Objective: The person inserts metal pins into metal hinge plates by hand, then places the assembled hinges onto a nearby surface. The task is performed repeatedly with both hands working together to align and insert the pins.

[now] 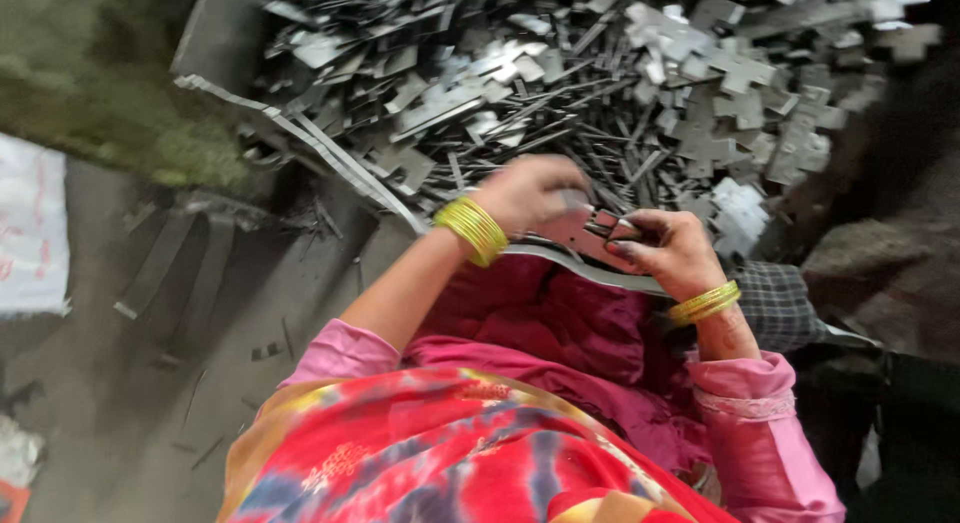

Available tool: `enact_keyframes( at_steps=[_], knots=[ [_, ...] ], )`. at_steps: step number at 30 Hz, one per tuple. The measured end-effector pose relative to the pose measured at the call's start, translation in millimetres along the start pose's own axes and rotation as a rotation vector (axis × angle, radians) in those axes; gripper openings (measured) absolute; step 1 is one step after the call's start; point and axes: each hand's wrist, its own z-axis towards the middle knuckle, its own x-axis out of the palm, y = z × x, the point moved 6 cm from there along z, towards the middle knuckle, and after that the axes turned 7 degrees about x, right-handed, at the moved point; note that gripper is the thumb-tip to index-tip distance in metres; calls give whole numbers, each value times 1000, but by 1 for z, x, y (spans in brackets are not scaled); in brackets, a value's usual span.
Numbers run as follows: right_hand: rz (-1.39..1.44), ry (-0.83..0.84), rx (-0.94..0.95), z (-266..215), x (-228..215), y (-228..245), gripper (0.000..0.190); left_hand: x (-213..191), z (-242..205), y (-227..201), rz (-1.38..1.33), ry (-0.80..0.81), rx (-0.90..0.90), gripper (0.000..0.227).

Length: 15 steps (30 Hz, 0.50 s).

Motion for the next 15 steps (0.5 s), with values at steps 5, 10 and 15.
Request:
enact_keyframes(
  at_steps=[5, 10, 15],
  knots=[
    [138, -532, -89, -19, -134, -69, 8, -64, -3, 87, 1173, -348, -17, 31],
    [-577, -1481, -365, -49, -342, -108, 44, -106, -8, 222, 1099, -204, -613, 49],
    [-531, -1500, 315, -60, -453, -184, 37, -98, -7, 230, 966, -81, -847, 46]
  ],
)
